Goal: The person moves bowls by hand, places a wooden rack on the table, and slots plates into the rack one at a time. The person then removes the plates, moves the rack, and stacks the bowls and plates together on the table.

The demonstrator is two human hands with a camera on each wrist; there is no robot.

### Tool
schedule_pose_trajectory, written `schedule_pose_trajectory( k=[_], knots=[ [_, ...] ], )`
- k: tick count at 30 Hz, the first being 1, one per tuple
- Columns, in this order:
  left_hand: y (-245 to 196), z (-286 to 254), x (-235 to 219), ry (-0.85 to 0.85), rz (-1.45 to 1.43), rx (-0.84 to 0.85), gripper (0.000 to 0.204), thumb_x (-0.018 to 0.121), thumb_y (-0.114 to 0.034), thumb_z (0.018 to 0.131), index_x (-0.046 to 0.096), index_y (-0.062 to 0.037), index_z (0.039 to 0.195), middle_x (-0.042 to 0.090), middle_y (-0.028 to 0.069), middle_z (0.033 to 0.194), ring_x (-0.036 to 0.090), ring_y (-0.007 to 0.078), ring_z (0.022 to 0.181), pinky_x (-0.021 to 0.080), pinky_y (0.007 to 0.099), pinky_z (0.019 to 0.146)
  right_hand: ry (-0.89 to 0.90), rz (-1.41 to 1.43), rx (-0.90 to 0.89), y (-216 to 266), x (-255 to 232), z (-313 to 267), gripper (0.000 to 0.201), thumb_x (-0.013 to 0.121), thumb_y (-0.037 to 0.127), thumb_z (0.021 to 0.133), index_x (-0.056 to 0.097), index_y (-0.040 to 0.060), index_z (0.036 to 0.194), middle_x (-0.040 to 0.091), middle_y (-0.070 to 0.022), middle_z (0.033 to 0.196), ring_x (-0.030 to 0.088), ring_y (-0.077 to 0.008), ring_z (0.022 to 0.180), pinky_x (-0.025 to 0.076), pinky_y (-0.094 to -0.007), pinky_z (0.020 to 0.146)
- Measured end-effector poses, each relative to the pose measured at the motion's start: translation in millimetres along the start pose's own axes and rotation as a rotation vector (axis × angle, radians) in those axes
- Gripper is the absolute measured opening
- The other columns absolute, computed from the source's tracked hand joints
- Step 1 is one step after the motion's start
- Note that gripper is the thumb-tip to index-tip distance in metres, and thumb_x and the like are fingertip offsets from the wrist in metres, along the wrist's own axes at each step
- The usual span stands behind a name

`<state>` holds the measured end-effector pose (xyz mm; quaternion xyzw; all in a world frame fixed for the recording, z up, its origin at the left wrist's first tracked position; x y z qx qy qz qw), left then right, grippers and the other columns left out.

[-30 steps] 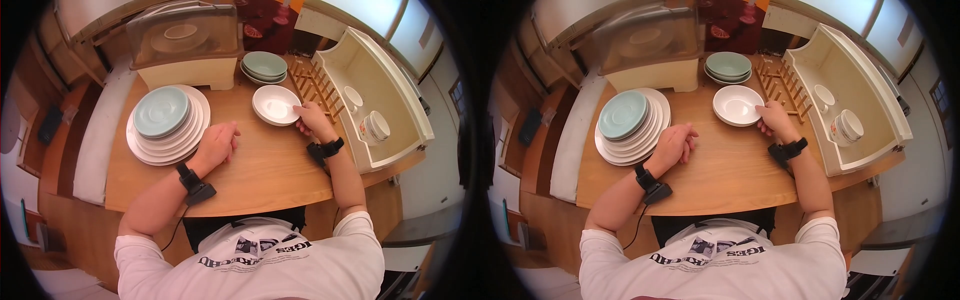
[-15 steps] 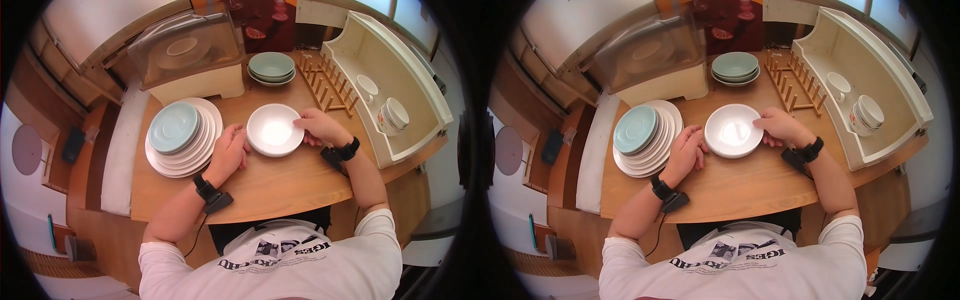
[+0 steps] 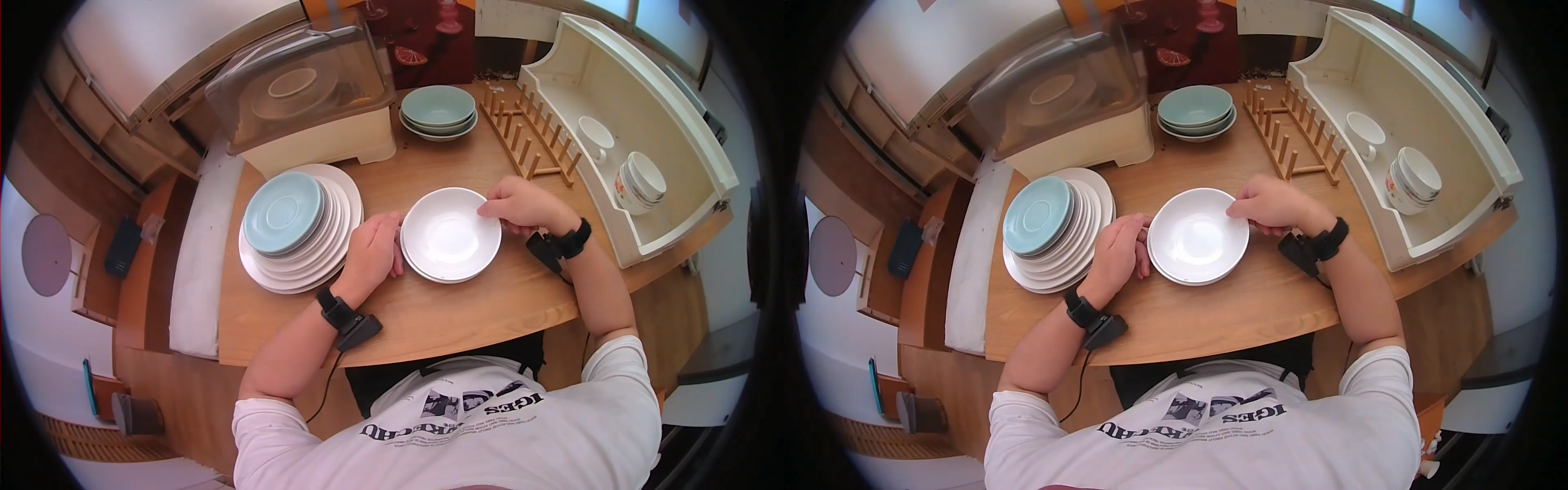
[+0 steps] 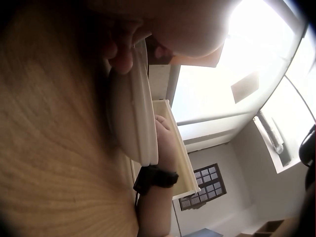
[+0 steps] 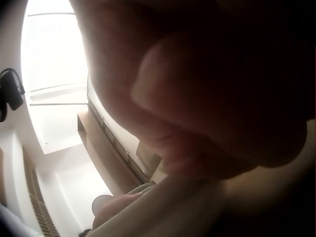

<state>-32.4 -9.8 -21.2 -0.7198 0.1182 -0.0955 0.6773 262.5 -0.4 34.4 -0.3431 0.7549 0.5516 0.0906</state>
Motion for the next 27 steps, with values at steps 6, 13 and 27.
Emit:
schedule_pose_trajectory(
  k=[6,13,27],
  knots=[
    [3,1,-5,0.042,0.001,0.002,0.042,0.045,-0.031,0.108,0.063,0.0069,0.113,0.065,0.0099,0.080,0.058,0.0145,0.048,0.045,0.0258,0.040,-0.094,0.200,-0.069,22,-22,-16,0.037,0.064,0.024,0.098,0.062,0.0025,0.069,0.054,-0.0031,0.050,0.046,-0.0096,0.036,0.033,-0.0260,0.033],
    [-4,-1,1,0.041,0.156,0.033,0.025,0.057,-0.012,0.100,0.064,0.0091,0.112,0.066,0.0073,0.072,0.059,0.0120,0.048,0.046,0.0265,0.042,-0.413,0.691,-0.142,35,-36,19,0.030,0.062,0.026,0.100,0.055,0.0081,0.077,0.055,-0.0015,0.058,0.047,-0.0101,0.041,0.030,-0.0256,0.034],
    [0,1,-2,0.047,0.250,0.109,0.026,0.061,-0.009,0.097,0.064,0.0109,0.114,0.067,0.0068,0.073,0.060,0.0112,0.048,0.046,0.0268,0.042,-0.608,0.698,-0.044,35,-36,146,0.027,0.054,0.027,0.103,0.059,0.0040,0.090,0.061,-0.0040,0.071,0.056,-0.0136,0.052,0.039,-0.0290,0.044]
  ],
)
Point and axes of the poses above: each hand's wrist, its own z-axis towards the middle knuckle, its own x-axis out of the palm, y = z × x, the point moved 1 cm from there along z, towards the middle knuckle
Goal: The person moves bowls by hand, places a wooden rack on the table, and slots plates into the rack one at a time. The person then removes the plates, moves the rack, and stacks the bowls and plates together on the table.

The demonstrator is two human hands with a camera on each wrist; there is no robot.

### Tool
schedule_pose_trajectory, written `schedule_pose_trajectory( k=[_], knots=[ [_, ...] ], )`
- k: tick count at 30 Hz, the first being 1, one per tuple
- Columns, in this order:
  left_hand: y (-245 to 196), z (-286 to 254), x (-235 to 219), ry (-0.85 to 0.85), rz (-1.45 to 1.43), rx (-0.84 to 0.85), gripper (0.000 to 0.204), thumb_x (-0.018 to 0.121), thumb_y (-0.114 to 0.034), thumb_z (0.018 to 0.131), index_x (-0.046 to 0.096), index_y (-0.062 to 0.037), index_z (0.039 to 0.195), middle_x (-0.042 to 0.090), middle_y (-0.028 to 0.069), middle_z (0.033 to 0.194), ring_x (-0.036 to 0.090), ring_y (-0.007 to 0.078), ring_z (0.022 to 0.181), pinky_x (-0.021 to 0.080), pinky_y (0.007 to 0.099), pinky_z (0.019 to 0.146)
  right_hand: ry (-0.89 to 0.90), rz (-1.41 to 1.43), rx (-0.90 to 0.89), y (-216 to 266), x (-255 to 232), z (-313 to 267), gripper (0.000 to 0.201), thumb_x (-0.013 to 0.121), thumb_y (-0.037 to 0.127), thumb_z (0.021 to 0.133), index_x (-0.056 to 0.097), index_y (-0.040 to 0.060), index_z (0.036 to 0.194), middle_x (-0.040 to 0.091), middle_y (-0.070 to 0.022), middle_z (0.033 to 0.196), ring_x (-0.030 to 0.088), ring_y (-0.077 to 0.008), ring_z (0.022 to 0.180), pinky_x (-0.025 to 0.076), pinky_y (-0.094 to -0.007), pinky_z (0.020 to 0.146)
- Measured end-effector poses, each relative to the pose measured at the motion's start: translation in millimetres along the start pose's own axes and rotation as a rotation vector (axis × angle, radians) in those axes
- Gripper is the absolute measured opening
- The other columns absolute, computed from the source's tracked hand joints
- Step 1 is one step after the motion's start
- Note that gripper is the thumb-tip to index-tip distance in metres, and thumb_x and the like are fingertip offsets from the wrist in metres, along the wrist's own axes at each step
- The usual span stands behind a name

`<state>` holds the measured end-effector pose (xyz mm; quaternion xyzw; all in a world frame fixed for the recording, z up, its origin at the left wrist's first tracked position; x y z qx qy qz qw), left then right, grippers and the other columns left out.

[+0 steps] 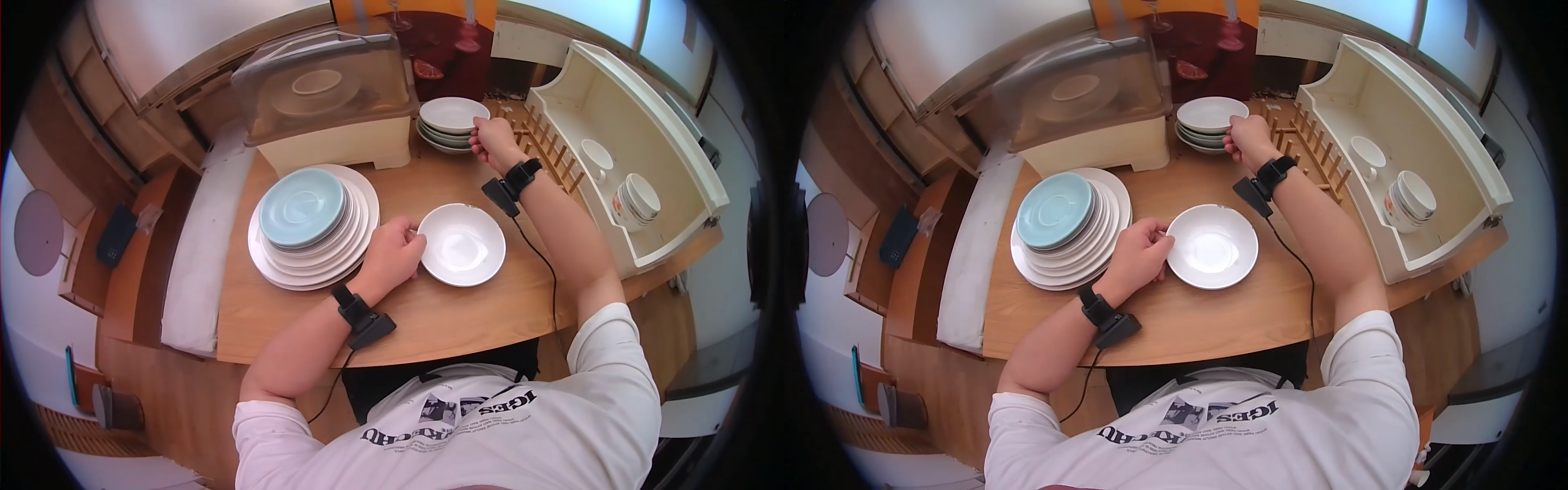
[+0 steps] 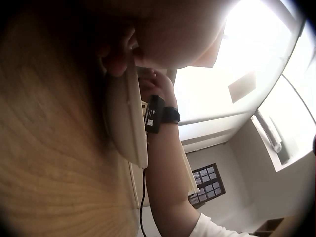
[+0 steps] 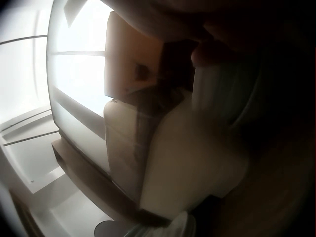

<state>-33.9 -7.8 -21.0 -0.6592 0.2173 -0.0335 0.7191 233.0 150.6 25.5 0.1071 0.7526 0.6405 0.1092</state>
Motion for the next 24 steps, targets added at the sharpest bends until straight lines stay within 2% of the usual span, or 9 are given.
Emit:
schedule_pose_trajectory(
  k=[6,9,12,15,17,18,24],
  knots=[
    [0,0,-1,0.001,0.035,-0.001,0.025,0.062,-0.009,0.097,0.064,0.0101,0.114,0.068,0.0067,0.074,0.059,0.0112,0.047,0.046,0.0273,0.041,0.039,-0.065,-0.042,-15,-11,11,0.043,0.055,0.043,0.106,0.059,0.0052,0.087,0.060,-0.0048,0.068,0.054,-0.0143,0.049,0.038,-0.0310,0.041],
    [-1,0,-1,-0.001,0.035,-0.004,0.026,0.062,-0.009,0.097,0.064,0.0100,0.115,0.068,0.0066,0.073,0.058,0.0108,0.046,0.045,0.0274,0.041,0.066,-0.035,0.051,-1,-18,-19,0.048,0.054,0.047,0.106,0.054,0.0107,0.075,0.054,-0.0012,0.059,0.050,-0.0121,0.045,0.035,-0.0285,0.038],
    [-6,-2,-1,0.006,0.038,-0.033,0.026,0.062,-0.009,0.097,0.064,0.0105,0.115,0.067,0.0064,0.073,0.057,0.0103,0.046,0.044,0.0266,0.041,0.268,-0.286,0.033,0,-35,-55,0.057,0.055,0.052,0.105,0.055,0.0099,0.067,0.051,-0.0013,0.053,0.047,-0.0117,0.039,0.034,-0.0278,0.035],
    [-1,-1,0,-0.002,0.014,-0.049,0.028,0.061,-0.010,0.096,0.064,0.0112,0.115,0.068,0.0071,0.072,0.058,0.0113,0.045,0.044,0.0276,0.042,0.382,-0.799,0.099,7,-43,-109,0.061,0.059,0.053,0.103,0.056,0.0079,0.061,0.050,-0.0012,0.049,0.045,-0.0116,0.036,0.034,-0.0282,0.034],
    [-4,-1,-1,-0.006,0.006,-0.071,0.031,0.061,-0.011,0.094,0.065,0.0113,0.115,0.070,0.0095,0.072,0.059,0.0139,0.045,0.047,0.0301,0.043,0.545,-0.830,0.111,-7,-53,-124,0.060,0.061,0.051,0.102,0.059,0.0057,0.063,0.051,-0.0012,0.050,0.046,-0.0112,0.037,0.035,-0.0288,0.035],
    [-2,0,-1,0.009,-0.015,-0.078,0.031,0.061,-0.012,0.096,0.065,0.0110,0.116,0.069,0.0081,0.072,0.057,0.0120,0.045,0.045,0.0290,0.042,0.609,-0.755,0.135,-15,-60,-126,0.055,0.062,0.045,0.103,0.059,0.0064,0.064,0.051,-0.0003,0.051,0.045,-0.0103,0.038,0.034,-0.0282,0.036],
    [0,1,1,0.005,-0.030,-0.113,0.029,0.062,-0.014,0.100,0.064,0.0106,0.116,0.067,0.0060,0.070,0.054,0.0097,0.045,0.041,0.0274,0.041,0.808,-0.624,0.147,-39,-75,-115,0.041,0.065,0.032,0.101,0.062,0.0066,0.070,0.053,0.0010,0.053,0.044,-0.0076,0.040,0.031,-0.0266,0.037]
  ],
)
Point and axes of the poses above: each hand's wrist, its own z-axis towards the middle knuckle, its own x-axis out of the palm, y = z × x, the point moved 1 cm from there along z, towards the middle knuckle
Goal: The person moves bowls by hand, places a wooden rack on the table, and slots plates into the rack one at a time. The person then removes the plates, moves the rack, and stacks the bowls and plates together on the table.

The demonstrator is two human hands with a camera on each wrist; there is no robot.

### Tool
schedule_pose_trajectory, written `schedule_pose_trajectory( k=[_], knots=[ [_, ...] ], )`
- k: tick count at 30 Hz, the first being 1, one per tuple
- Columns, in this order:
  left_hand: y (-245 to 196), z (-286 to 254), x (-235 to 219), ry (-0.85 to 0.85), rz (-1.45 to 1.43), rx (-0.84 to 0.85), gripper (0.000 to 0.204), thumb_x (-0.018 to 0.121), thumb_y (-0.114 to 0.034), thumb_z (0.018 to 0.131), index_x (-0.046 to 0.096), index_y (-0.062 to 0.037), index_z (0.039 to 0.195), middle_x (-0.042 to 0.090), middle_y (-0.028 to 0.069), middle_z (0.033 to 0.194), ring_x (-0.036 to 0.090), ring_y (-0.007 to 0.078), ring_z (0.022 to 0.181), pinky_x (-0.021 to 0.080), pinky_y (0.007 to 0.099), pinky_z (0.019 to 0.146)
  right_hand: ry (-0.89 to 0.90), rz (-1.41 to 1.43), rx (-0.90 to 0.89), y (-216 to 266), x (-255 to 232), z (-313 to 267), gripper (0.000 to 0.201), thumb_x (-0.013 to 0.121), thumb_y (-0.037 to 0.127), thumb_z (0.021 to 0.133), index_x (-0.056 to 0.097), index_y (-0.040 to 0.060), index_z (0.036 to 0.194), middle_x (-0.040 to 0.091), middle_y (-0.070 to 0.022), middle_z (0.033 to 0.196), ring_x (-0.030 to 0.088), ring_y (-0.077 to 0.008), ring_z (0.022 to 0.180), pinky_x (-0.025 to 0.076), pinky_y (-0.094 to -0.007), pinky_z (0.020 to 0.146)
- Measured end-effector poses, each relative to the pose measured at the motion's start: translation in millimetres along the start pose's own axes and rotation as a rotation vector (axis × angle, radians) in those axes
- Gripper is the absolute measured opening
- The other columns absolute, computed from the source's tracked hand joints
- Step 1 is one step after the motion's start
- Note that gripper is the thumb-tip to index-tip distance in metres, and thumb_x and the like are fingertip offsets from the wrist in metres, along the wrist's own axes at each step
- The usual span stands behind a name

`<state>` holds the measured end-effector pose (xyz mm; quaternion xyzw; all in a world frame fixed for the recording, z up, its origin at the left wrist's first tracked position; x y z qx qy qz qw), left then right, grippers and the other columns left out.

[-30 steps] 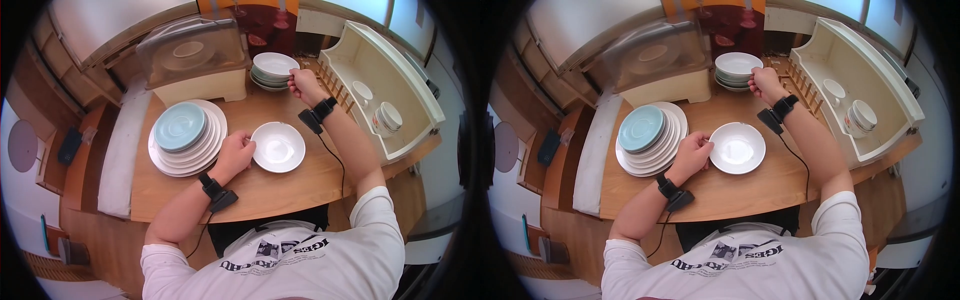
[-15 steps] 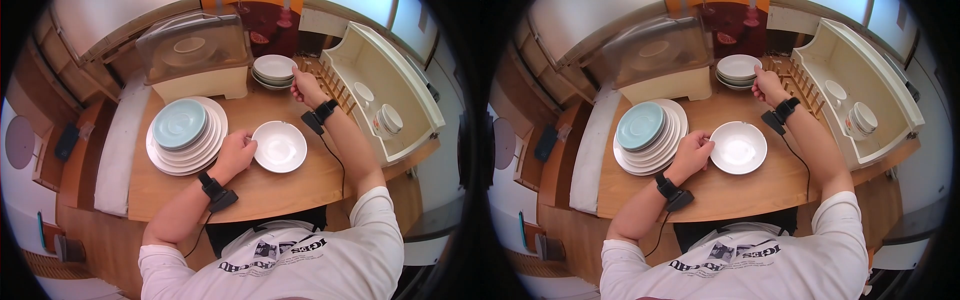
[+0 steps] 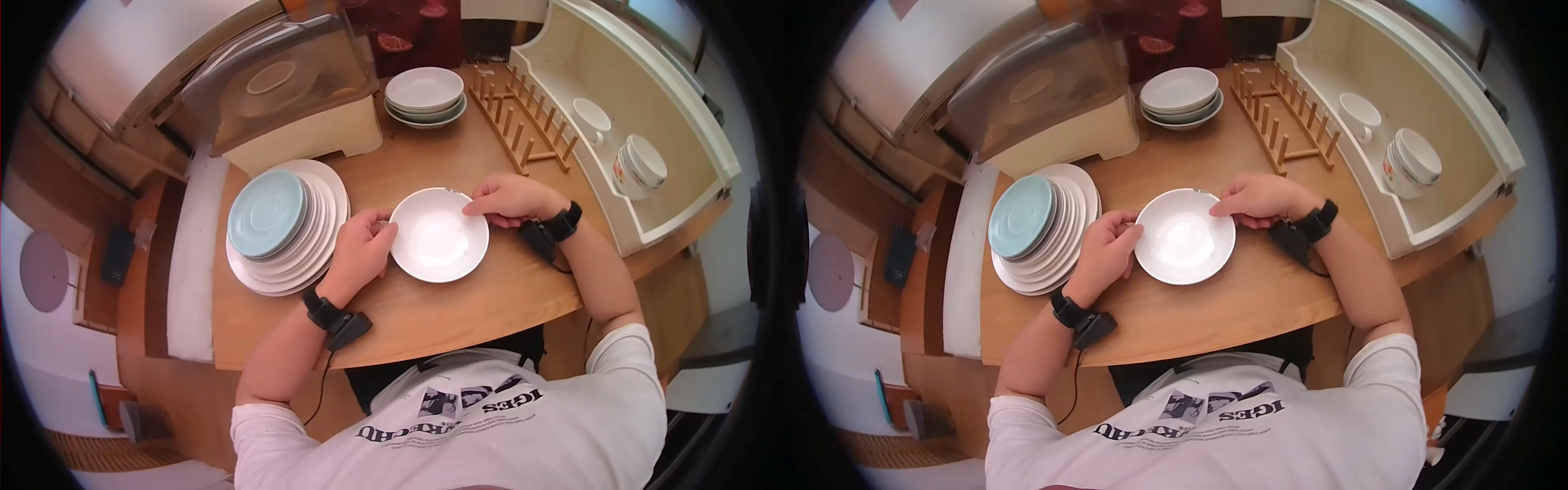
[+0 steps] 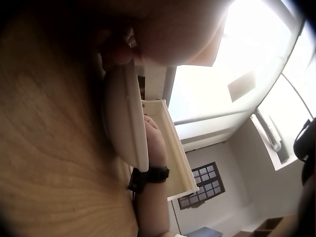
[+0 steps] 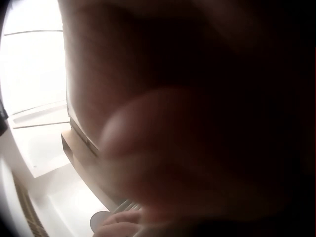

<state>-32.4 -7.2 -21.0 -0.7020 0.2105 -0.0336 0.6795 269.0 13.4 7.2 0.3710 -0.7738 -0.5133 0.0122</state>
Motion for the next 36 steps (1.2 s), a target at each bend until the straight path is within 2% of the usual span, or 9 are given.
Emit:
schedule_pose_trajectory(
  k=[8,11,17,18,21,25,30,36],
  knots=[
    [-3,0,2,0.002,-0.032,-0.008,0.025,0.059,-0.014,0.103,0.063,0.0085,0.115,0.062,0.0032,0.069,0.049,0.0084,0.042,0.036,0.0251,0.038,0.063,0.001,-0.023,3,4,-10,0.033,0.066,0.027,0.100,0.066,0.0044,0.075,0.056,0.0001,0.055,0.044,-0.0062,0.040,0.031,-0.0252,0.038],
    [-2,-1,3,0.001,-0.058,-0.006,0.026,0.056,-0.017,0.106,0.063,0.0071,0.114,0.062,0.0035,0.070,0.048,0.0086,0.041,0.035,0.0244,0.037,0.057,0.125,-0.043,-5,6,-4,0.031,0.066,0.024,0.098,0.066,0.0040,0.074,0.057,-0.0009,0.054,0.044,-0.0065,0.039,0.031,-0.0252,0.037],
    [-1,-1,-1,0.009,-0.183,-0.015,0.047,0.043,-0.037,0.112,0.060,0.0062,0.117,0.061,0.0092,0.071,0.049,0.0115,0.040,0.035,0.0243,0.036,-0.213,0.379,-0.162,6,-16,-12,0.028,0.067,0.022,0.096,0.068,0.0037,0.074,0.056,-0.0025,0.051,0.042,-0.0081,0.034,0.028,-0.0258,0.031],
    [-2,-2,-1,0.009,-0.188,-0.015,0.050,0.041,-0.040,0.112,0.060,0.0064,0.119,0.061,0.0102,0.071,0.049,0.0121,0.040,0.036,0.0242,0.036,-0.262,0.461,-0.231,4,-21,-12,0.030,0.066,0.022,0.096,0.065,0.0040,0.072,0.054,-0.0021,0.049,0.041,-0.0083,0.033,0.027,-0.0249,0.030],
    [1,-1,-3,0.024,-0.181,-0.006,0.056,0.038,-0.044,0.113,0.058,0.0074,0.120,0.061,0.0114,0.072,0.051,0.0128,0.041,0.037,0.0238,0.037,-0.485,0.667,-0.297,18,-31,-10,0.032,0.065,0.022,0.097,0.061,0.0045,0.071,0.054,-0.0018,0.049,0.042,-0.0087,0.033,0.027,-0.0248,0.030],
    [-1,-1,-2,0.043,-0.155,0.006,0.056,0.039,-0.043,0.112,0.059,0.0084,0.119,0.061,0.0107,0.071,0.051,0.0122,0.041,0.038,0.0235,0.037,-0.684,0.723,-0.319,36,-40,12,0.027,0.061,0.024,0.100,0.060,0.0053,0.081,0.054,0.0002,0.056,0.045,-0.0092,0.040,0.029,-0.0257,0.034],
    [0,-2,-2,0.056,-0.142,0.017,0.055,0.040,-0.043,0.112,0.060,0.0081,0.117,0.061,0.0099,0.071,0.051,0.0112,0.041,0.038,0.0238,0.037,-0.724,0.764,-0.265,51,-56,65,0.023,0.060,0.022,0.101,0.060,0.0066,0.084,0.058,0.0005,0.068,0.050,-0.0095,0.051,0.034,-0.0276,0.043],
    [-2,-3,-3,0.071,-0.127,0.009,0.056,0.041,-0.044,0.112,0.061,0.0072,0.113,0.061,0.0086,0.070,0.052,0.0108,0.042,0.040,0.0242,0.039,-0.782,0.758,-0.234,62,-56,104,0.028,0.059,0.025,0.104,0.060,0.0069,0.083,0.057,-0.0009,0.067,0.049,-0.0122,0.050,0.036,-0.0301,0.045]
  ],
)
Point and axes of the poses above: each hand's wrist, its own z-axis towards the middle knuckle, its own x-axis out of the palm, y = z × x, the point moved 1 cm from there along z, towards the middle knuckle
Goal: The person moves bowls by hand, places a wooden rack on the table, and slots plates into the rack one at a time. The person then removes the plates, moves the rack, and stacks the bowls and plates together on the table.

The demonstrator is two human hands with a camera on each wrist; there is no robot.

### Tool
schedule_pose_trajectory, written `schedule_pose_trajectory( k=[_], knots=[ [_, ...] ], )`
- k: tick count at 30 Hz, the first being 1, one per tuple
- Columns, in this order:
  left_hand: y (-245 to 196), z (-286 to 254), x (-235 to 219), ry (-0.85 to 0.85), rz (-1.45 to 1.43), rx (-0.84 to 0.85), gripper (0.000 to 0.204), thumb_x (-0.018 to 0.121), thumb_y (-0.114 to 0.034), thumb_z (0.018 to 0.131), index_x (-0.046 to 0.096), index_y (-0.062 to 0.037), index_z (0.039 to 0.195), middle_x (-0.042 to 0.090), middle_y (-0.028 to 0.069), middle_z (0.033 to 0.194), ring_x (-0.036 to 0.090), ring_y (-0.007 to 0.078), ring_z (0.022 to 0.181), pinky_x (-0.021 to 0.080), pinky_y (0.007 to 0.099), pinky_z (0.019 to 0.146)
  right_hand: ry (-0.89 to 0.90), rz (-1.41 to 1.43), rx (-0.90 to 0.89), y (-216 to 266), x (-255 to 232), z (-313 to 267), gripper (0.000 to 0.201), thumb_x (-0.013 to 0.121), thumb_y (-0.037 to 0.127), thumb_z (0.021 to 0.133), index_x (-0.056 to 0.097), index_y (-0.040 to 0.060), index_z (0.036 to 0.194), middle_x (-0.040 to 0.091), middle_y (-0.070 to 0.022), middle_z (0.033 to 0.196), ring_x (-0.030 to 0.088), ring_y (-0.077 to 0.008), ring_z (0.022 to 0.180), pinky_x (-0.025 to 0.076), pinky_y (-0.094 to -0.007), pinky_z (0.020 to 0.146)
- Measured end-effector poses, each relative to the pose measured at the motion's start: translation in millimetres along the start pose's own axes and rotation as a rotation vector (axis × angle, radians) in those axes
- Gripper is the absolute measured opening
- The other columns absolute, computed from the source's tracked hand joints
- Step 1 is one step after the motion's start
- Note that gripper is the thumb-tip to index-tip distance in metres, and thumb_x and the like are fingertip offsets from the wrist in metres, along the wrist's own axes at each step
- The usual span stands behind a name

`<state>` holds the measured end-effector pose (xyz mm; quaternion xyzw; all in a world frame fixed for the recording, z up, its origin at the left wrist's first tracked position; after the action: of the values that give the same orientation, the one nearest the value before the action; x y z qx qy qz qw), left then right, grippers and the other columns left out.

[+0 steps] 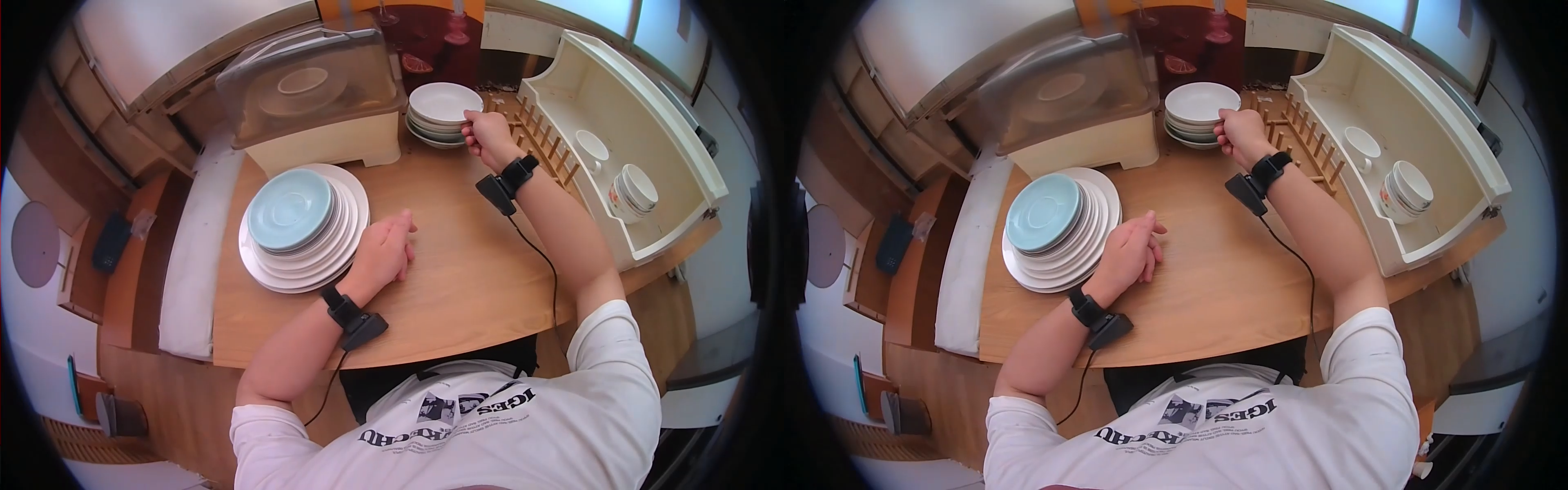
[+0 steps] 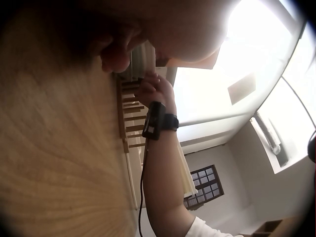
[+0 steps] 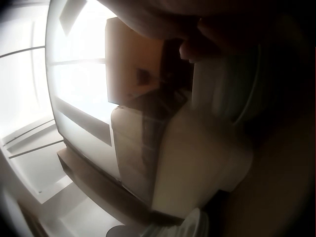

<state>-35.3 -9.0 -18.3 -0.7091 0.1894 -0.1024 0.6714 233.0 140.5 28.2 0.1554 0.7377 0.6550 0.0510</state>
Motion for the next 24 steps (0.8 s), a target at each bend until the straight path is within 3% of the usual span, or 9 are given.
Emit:
schedule_pose_trajectory(
  k=[5,8,12,15,16,19,20,23,24],
  knots=[
    [1,1,1,0.004,0.008,0.006,0.055,0.042,-0.043,0.112,0.061,0.0081,0.112,0.061,0.0093,0.070,0.053,0.0114,0.042,0.040,0.0246,0.039,0.010,-0.064,0.015,-3,0,8,0.037,0.060,0.035,0.105,0.059,0.0078,0.081,0.056,-0.0005,0.065,0.049,-0.0131,0.050,0.036,-0.0307,0.045],
    [3,2,1,-0.021,0.019,0.009,0.058,0.044,-0.045,0.111,0.066,0.0087,0.108,0.060,0.0074,0.065,0.053,0.0131,0.043,0.042,0.0293,0.042,0.039,-0.109,0.061,-5,-5,5,0.039,0.061,0.039,0.105,0.058,0.0085,0.081,0.055,0.0000,0.064,0.049,-0.0133,0.050,0.035,-0.0308,0.044],
    [2,1,0,-0.001,0.033,0.014,0.055,0.042,-0.042,0.112,0.062,0.0088,0.110,0.061,0.0106,0.071,0.052,0.0121,0.042,0.040,0.0250,0.039,0.145,-0.125,0.095,-4,-10,-13,0.040,0.062,0.040,0.104,0.057,0.0092,0.080,0.056,-0.0005,0.063,0.052,-0.0131,0.049,0.038,-0.0300,0.043],
    [0,1,0,0.007,0.034,0.004,0.054,0.042,-0.042,0.112,0.062,0.0089,0.110,0.061,0.0106,0.071,0.052,0.0119,0.042,0.040,0.0251,0.039,0.237,-0.310,-0.001,2,-14,-40,0.035,0.065,0.035,0.102,0.057,0.0093,0.081,0.057,0.0004,0.061,0.054,-0.0111,0.046,0.040,-0.0267,0.041],
    [-1,0,1,0.005,0.032,0.002,0.054,0.042,-0.041,0.112,0.062,0.0090,0.110,0.061,0.0105,0.071,0.052,0.0118,0.042,0.040,0.0250,0.039,0.245,-0.392,-0.092,4,-16,-49,0.030,0.066,0.030,0.100,0.060,0.0057,0.084,0.060,-0.0010,0.062,0.057,-0.0112,0.046,0.044,-0.0260,0.042],
    [1,1,1,0.007,0.028,-0.004,0.053,0.043,-0.040,0.112,0.062,0.0087,0.110,0.061,0.0102,0.071,0.052,0.0115,0.042,0.039,0.0245,0.039,0.111,-0.683,-0.533,11,-28,-89,0.025,0.064,0.024,0.095,0.065,0.0013,0.084,0.062,-0.0071,0.061,0.063,-0.0217,0.051,0.051,-0.0360,0.050],
    [1,2,1,0.010,0.027,-0.007,0.052,0.043,-0.040,0.112,0.062,0.0086,0.110,0.062,0.0100,0.071,0.052,0.0114,0.042,0.039,0.0244,0.039,0.032,-0.915,-0.843,10,-39,-89,0.020,0.065,0.020,0.092,0.066,-0.0005,0.093,0.068,-0.0152,0.074,0.069,-0.0330,0.065,0.057,-0.0437,0.062],
    [0,1,2,0.012,0.020,-0.007,0.051,0.044,-0.039,0.112,0.062,0.0081,0.110,0.062,0.0095,0.071,0.052,0.0112,0.042,0.039,0.0239,0.039,-0.242,-1.186,-1.006,12,-65,-108,0.019,0.064,0.018,0.091,0.066,0.0005,0.098,0.069,-0.0207,0.091,0.071,-0.0412,0.080,0.058,-0.0488,0.073],
    [0,0,2,0.011,0.011,-0.010,0.050,0.045,-0.039,0.112,0.063,0.0074,0.109,0.062,0.0091,0.071,0.052,0.0109,0.042,0.038,0.0238,0.039,-0.334,-1.297,-0.982,15,-70,-118,0.020,0.064,0.016,0.091,0.065,-0.0011,0.100,0.067,-0.0228,0.102,0.071,-0.0413,0.083,0.059,-0.0491,0.075]
  ],
)
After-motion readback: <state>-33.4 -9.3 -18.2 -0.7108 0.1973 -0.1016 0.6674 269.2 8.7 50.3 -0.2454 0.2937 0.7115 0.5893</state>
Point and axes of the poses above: each hand's wrist, its own z-axis towards the middle knuckle, its own x-axis out of the palm, y = z × x, the point moved 1 cm from there along z, towards the middle knuckle
